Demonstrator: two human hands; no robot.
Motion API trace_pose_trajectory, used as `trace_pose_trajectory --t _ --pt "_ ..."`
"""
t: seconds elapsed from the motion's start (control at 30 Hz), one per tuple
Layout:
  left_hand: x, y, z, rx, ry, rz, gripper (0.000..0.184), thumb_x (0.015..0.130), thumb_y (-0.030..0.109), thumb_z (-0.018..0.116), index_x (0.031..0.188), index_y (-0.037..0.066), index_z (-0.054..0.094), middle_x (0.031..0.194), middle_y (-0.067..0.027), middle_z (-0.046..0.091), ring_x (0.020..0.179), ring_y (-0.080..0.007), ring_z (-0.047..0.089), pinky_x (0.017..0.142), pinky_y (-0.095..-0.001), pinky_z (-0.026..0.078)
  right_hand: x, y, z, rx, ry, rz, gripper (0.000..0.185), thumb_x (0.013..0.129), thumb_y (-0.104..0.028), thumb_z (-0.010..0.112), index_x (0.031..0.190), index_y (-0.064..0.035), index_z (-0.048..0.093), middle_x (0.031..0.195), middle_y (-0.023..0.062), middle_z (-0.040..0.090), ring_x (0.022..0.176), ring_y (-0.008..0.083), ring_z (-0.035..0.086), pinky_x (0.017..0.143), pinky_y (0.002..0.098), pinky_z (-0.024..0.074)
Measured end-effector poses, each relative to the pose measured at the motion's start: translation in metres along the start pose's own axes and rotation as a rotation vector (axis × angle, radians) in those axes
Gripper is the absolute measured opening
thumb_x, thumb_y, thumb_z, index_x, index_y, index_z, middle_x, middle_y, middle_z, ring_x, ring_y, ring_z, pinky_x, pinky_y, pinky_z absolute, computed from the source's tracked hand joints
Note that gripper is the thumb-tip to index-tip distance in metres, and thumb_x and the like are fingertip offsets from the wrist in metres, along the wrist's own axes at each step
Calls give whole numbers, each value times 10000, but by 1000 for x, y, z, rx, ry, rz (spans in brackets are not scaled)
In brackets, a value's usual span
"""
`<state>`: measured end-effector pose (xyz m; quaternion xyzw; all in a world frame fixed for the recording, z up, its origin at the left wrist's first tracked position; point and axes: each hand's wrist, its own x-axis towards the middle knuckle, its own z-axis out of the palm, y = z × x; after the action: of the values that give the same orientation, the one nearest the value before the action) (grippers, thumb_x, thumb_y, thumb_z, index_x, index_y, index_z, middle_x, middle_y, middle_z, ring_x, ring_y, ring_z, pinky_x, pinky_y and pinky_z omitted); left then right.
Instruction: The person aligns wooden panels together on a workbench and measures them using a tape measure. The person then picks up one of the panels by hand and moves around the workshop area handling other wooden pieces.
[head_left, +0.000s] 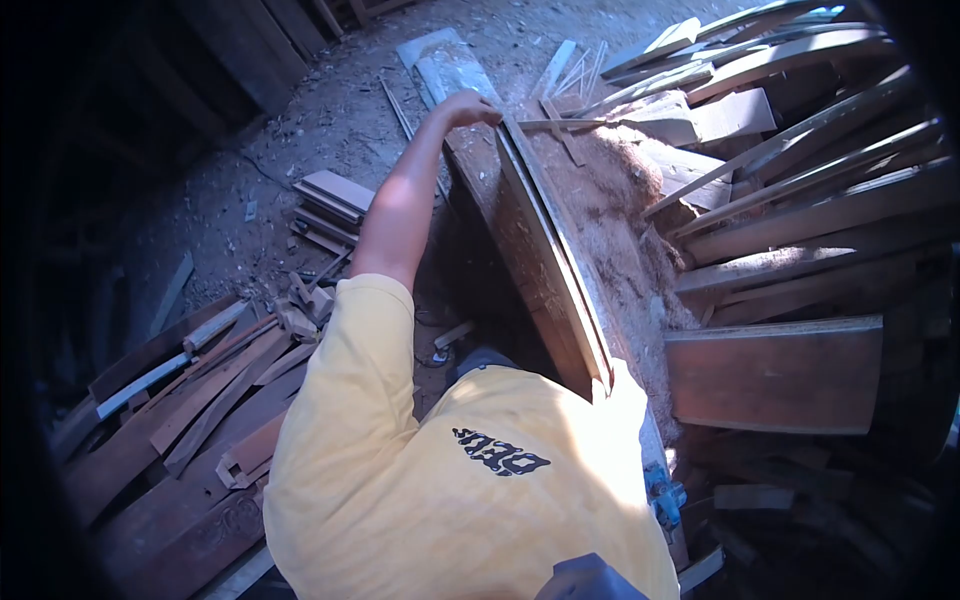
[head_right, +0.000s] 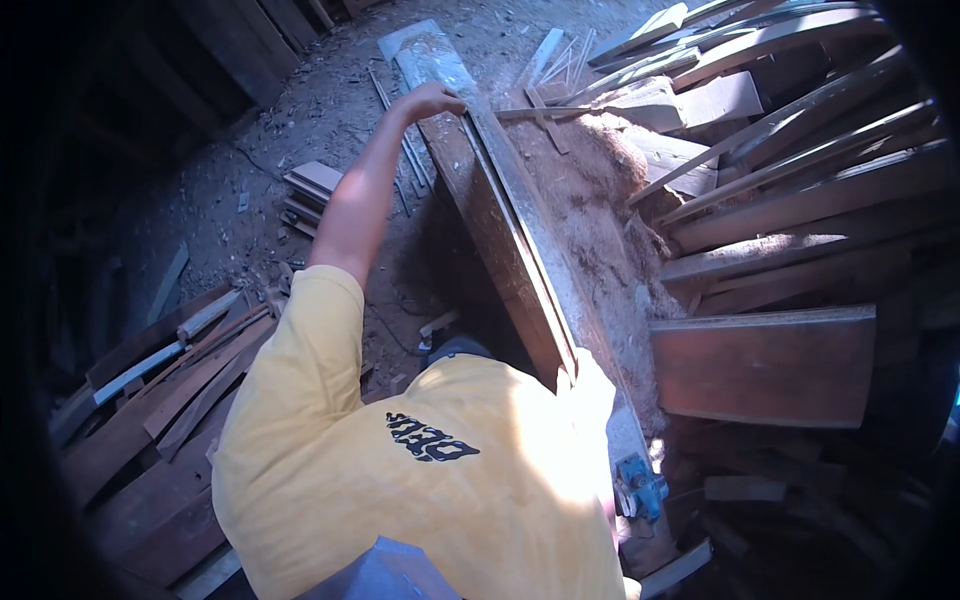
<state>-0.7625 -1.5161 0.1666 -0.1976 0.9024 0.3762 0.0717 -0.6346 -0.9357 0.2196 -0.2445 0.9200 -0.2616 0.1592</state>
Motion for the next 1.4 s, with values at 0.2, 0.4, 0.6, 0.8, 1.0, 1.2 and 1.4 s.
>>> trace_pose_trajectory --t 0.2,0.4,0.6,0.8,1.0,1.2,1.4 --pt "10 -24 -2 -197 -116 -123 367 886 433 689 1082 139 790 1008 17 768 704 -134 549 646 -319 449 4 16 9 -30 49 14 291 888 -261 701 1137 -123 638 876 199 684 802 396 694 706 430 542" --pt "-15 -20 34 -618 -8 -95 325 941 381 693 1154 141 745 921 63 696 606 -48 307 555 -229 299 13 10 1 -113 49 71 349 855 -331 741 1126 -126 659 849 186 702 749 390 696 680 444 552" --pt "4 -40 43 -870 -133 28 264 914 334 738 1106 153 761 937 80 671 709 -30 419 650 -209 347 31 4 1 -196 -71 256 378 828 -364 775 1026 -62 662 769 180 674 687 384 661 641 442 523" --pt "38 -51 52 -1089 -355 318 211 919 122 706 1117 75 763 1082 -26 657 1052 -124 595 917 -270 477 40 -18 3 -516 -109 475 408 830 -339 790 979 -1 618 789 237 677 720 425 665 637 462 504" --pt "49 -46 47 -1130 -397 395 212 900 125 719 1104 96 771 1053 -24 671 1049 -138 594 933 -280 469 39 -1 -1 -534 -179 550 349 848 -284 776 1004 -17 613 886 219 707 833 406 695 711 430 527" --pt "50 -47 60 -1097 -408 395 193 889 159 736 1073 110 767 1017 -11 671 974 -126 570 857 -264 442 51 -19 -1 -507 -207 666 375 852 -287 777 1036 -1 620 920 221 720 856 382 710 730 416 532" --pt "40 -37 41 -949 -251 446 213 847 211 724 1002 69 694 971 -42 642 912 -162 557 809 -302 448 56 -33 1 -498 -234 696 383 870 -252 728 1122 14 615 925 218 708 816 398 675 732 423 524"
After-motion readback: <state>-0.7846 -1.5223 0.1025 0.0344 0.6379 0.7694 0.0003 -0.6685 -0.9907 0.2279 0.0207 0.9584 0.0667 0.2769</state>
